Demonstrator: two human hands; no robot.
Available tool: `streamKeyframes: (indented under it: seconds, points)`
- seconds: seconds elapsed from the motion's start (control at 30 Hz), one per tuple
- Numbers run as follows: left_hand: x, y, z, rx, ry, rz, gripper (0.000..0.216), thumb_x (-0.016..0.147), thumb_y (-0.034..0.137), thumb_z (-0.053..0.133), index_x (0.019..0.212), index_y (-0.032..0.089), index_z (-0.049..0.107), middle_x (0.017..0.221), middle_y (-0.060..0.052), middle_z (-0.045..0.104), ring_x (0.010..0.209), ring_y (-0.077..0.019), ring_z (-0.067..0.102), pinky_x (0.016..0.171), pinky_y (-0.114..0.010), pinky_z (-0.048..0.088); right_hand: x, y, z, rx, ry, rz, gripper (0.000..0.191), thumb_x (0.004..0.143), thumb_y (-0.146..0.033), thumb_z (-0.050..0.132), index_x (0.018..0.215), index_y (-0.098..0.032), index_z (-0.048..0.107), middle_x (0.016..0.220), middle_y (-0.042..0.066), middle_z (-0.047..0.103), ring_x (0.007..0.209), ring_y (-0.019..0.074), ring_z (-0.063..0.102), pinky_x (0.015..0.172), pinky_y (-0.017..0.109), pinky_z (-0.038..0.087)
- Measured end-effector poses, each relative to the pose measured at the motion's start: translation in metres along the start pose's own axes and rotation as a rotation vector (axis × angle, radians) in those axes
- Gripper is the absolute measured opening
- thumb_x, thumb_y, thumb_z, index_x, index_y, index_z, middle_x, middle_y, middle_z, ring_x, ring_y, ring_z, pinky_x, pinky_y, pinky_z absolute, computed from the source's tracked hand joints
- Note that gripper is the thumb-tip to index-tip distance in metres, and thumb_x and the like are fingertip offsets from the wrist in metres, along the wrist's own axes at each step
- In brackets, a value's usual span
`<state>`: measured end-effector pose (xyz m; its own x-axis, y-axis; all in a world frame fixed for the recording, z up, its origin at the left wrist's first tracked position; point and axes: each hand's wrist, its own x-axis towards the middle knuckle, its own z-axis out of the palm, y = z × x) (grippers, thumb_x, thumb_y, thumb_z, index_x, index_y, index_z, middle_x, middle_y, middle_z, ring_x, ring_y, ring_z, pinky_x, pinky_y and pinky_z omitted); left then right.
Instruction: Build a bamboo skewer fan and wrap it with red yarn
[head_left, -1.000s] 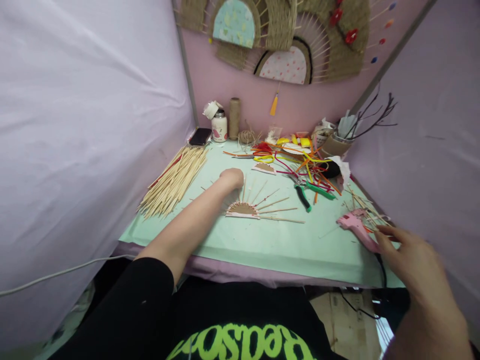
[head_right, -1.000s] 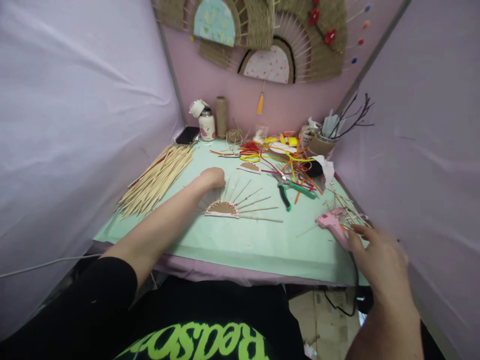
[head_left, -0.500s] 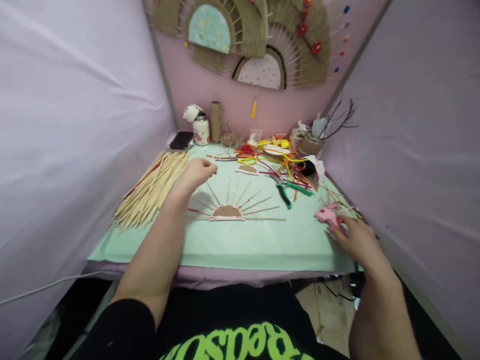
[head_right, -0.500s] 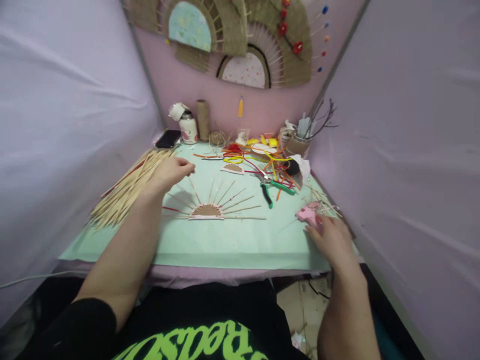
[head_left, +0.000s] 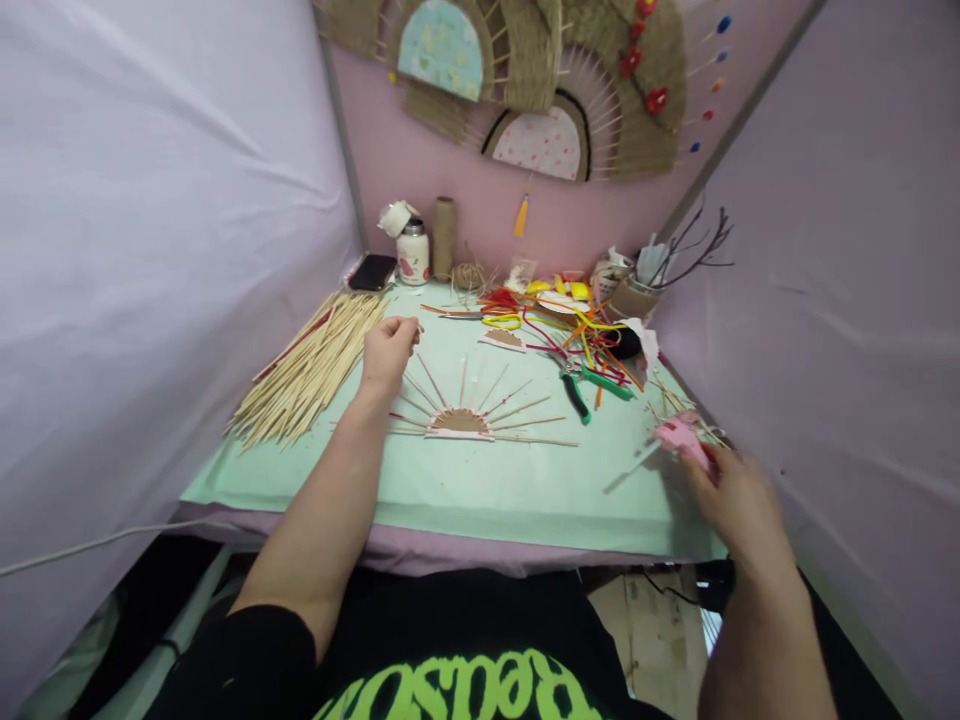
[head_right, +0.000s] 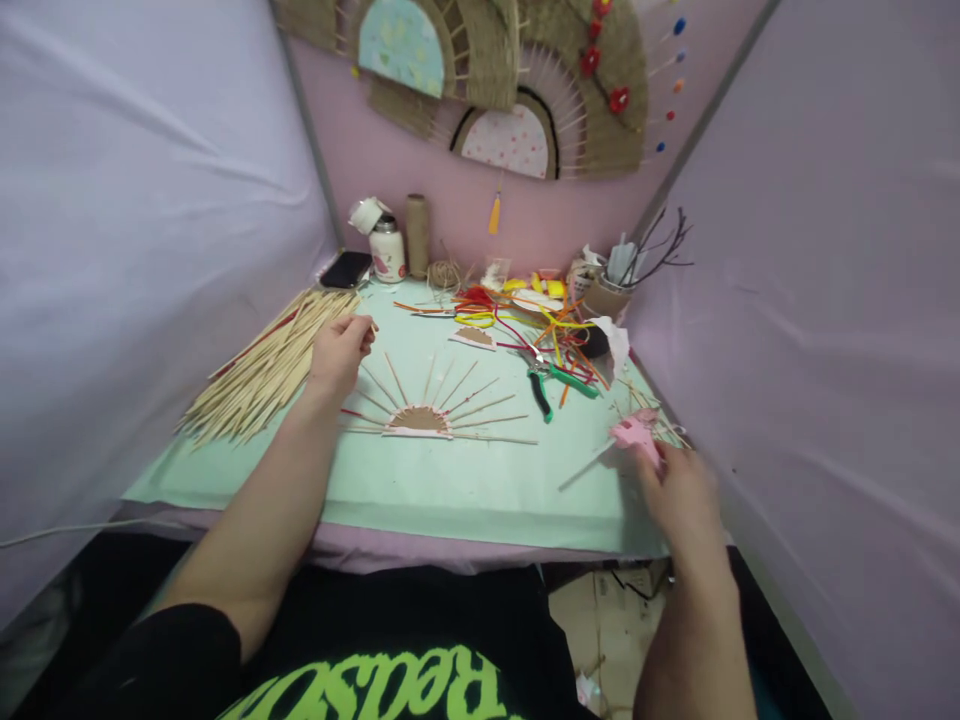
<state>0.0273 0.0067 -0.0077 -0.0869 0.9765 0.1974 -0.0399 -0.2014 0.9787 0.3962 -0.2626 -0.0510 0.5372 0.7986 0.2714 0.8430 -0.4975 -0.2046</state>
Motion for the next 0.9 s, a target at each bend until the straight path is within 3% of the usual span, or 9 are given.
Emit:
streamKeyframes:
  seconds: [0.17, 0.27, 0.4, 0.5, 0.6, 0.9]
  points:
    - [0.0, -0.001, -0.003, -0.034, 0.072, 0.012, 0.018, 0.071, 0.033, 0.055, 0.063, 0.018, 0.057, 0.056, 0.003, 0.049, 0.049, -0.0082, 0.039, 0.049, -0.021, 0.032, -0.016, -0.039, -0.035, 0.338, 0.076, 0.087, 0.05, 0.086, -0.056, 0.042, 0.105, -0.018, 0.066, 0.101, 0.022, 0.067, 0.095, 0.0348, 0.063, 0.08, 0.045, 0.049]
    - [0.0, -0.002, -0.004, -0.058, 0.069, 0.01, 0.018, 0.072, 0.033, 0.057, 0.064, 0.017, 0.058, 0.057, 0.003, 0.049, 0.05, -0.008, 0.039, 0.049, -0.021, 0.032, -0.023, -0.079, -0.034, 0.709, -0.075, 0.177, 0.047, 0.085, -0.06, 0.047, 0.101, -0.02, 0.067, 0.097, 0.014, 0.069, 0.076, 0.0256, 0.064, 0.069, 0.039, 0.051]
    - [0.0, -0.004, -0.005, -0.058, 0.063, 0.013, 0.021, 0.074, 0.035, 0.057, 0.065, 0.016, 0.059, 0.058, 0.003, 0.05, 0.051, -0.0079, 0.041, 0.05, -0.021, 0.031, -0.032, -0.14, -0.011, 1.04, -0.349, 0.085, 0.046, 0.085, -0.06, 0.05, 0.096, -0.019, 0.067, 0.097, 0.01, 0.069, 0.069, 0.019, 0.06, 0.063, 0.032, 0.05]
    - [0.001, -0.006, -0.006, -0.048, 0.064, 0.019, 0.022, 0.075, 0.035, 0.056, 0.064, 0.016, 0.059, 0.058, 0.003, 0.05, 0.051, -0.008, 0.041, 0.051, -0.021, 0.031, -0.037, -0.181, 0.001, 1.049, -0.489, -0.039, 0.043, 0.086, -0.059, 0.05, 0.09, -0.02, 0.067, 0.086, 0.007, 0.069, 0.067, 0.0185, 0.058, 0.062, 0.031, 0.049]
    - [0.001, -0.008, -0.007, -0.052, 0.063, 0.032, 0.022, 0.077, 0.033, 0.056, 0.063, 0.016, 0.059, 0.057, 0.003, 0.051, 0.051, -0.0082, 0.041, 0.051, -0.022, 0.031, -0.04, -0.207, 0.004, 0.991, -0.516, -0.136, 0.04, 0.088, -0.058, 0.048, 0.083, -0.021, 0.064, 0.074, 0.003, 0.065, 0.064, 0.0181, 0.056, 0.06, 0.03, 0.047]
    - [0.001, -0.008, -0.008, -0.013, 0.067, 0.055, 0.022, 0.079, 0.029, 0.055, 0.061, 0.017, 0.058, 0.058, 0.002, 0.055, 0.058, -0.0104, 0.049, 0.058, -0.023, 0.038, -0.037, -0.222, 0.01, 0.888, -0.471, -0.217, 0.043, 0.09, -0.059, 0.041, 0.073, -0.022, 0.056, 0.063, 0.001, 0.055, 0.059, 0.018, 0.051, 0.058, 0.03, 0.042]
